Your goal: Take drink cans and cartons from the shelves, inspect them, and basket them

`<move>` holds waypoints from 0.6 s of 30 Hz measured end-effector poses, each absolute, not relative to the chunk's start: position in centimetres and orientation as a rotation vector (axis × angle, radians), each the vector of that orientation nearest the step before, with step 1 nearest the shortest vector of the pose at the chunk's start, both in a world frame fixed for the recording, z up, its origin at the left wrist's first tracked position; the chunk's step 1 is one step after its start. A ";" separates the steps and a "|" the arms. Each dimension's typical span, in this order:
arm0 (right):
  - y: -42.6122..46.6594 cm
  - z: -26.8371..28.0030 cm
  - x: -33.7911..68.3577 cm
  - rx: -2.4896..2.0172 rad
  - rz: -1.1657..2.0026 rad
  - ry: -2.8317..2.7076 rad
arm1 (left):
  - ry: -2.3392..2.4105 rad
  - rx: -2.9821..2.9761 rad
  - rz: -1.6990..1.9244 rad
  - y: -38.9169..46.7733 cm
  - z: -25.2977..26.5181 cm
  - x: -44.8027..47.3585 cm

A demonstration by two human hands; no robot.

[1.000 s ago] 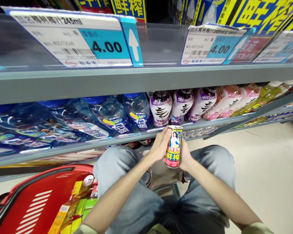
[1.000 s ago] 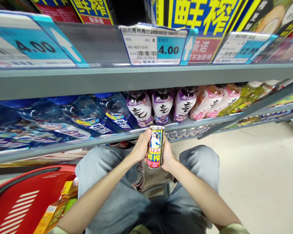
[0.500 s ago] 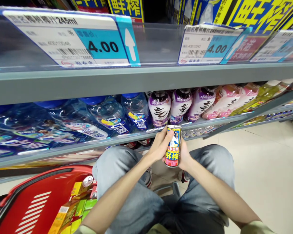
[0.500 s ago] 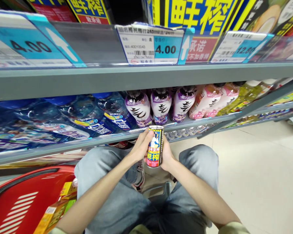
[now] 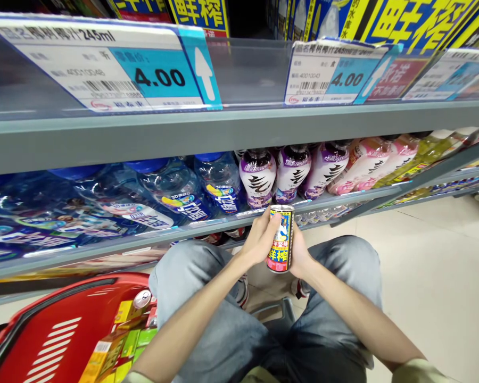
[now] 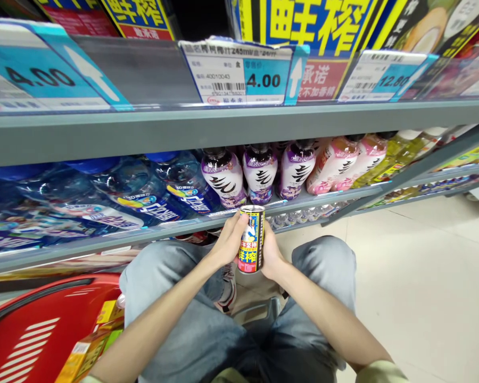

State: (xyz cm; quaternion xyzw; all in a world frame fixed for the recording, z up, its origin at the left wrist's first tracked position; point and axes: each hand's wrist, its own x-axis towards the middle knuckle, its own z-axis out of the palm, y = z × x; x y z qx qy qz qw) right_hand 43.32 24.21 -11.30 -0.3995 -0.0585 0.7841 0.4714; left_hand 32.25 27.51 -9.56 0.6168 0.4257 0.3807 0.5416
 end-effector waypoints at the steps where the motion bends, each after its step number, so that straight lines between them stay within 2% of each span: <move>1: 24.2 -11.3 43.2 -1.015 1.881 -0.110 | 1.012 1.475 0.909 27.5 -9.6 32.3; 7: 24.3 -11.6 43.0 -1.042 1.761 -0.073 | 1.028 1.470 0.894 27.6 -9.9 32.2; 18: 24.4 -11.4 42.9 -1.054 1.791 -0.033 | 1.025 1.507 0.881 27.6 -9.8 32.1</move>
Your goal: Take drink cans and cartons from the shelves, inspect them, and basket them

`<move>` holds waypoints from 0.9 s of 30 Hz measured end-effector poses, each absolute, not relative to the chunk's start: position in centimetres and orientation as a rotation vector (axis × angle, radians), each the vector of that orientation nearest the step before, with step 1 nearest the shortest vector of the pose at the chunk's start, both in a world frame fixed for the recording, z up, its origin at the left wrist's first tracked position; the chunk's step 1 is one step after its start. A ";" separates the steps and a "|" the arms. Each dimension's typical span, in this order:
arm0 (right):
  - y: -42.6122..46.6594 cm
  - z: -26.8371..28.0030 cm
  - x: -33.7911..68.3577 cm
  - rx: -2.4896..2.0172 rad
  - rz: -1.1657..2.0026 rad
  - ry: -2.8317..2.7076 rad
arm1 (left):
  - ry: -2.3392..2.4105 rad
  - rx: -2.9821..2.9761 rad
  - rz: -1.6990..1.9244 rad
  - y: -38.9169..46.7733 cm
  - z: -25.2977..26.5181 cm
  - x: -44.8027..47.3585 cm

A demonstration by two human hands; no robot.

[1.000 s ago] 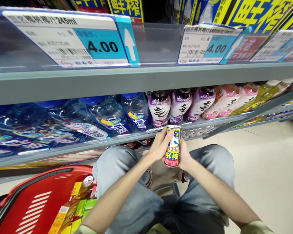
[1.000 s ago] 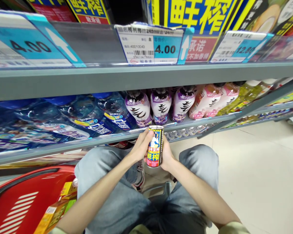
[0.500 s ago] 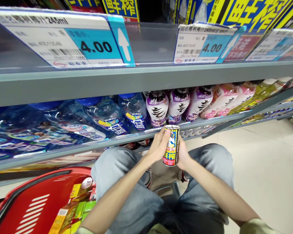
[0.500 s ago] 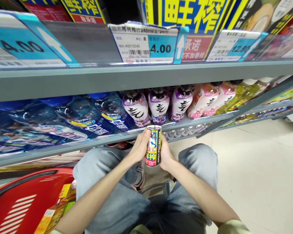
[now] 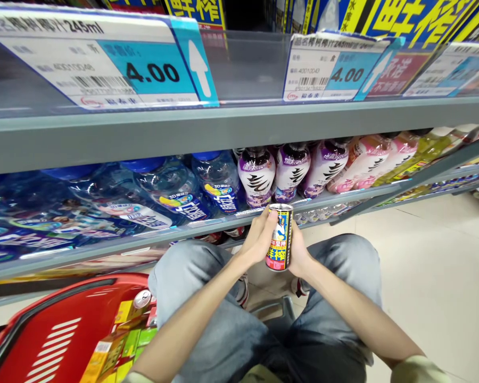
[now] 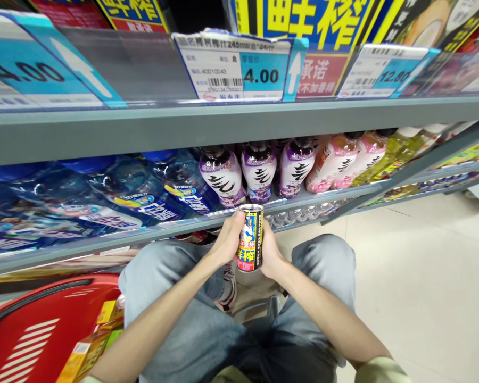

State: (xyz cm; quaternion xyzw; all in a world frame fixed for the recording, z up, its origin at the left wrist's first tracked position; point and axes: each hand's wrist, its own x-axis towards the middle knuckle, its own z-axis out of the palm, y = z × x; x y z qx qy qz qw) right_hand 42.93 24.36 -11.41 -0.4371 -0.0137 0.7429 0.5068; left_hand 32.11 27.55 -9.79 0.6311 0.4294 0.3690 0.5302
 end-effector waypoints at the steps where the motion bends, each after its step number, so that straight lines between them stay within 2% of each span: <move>1: 24.4 -11.4 42.9 -1.055 1.791 -0.031 | 1.016 1.507 0.877 27.6 -9.8 32.1; 18: 24.4 -11.5 43.0 -1.075 1.723 -0.049 | 1.001 1.525 0.905 27.5 -10.0 32.3; 27: 24.1 -10.2 43.3 -0.987 1.944 -0.219 | 0.931 1.051 0.793 27.6 -10.5 31.9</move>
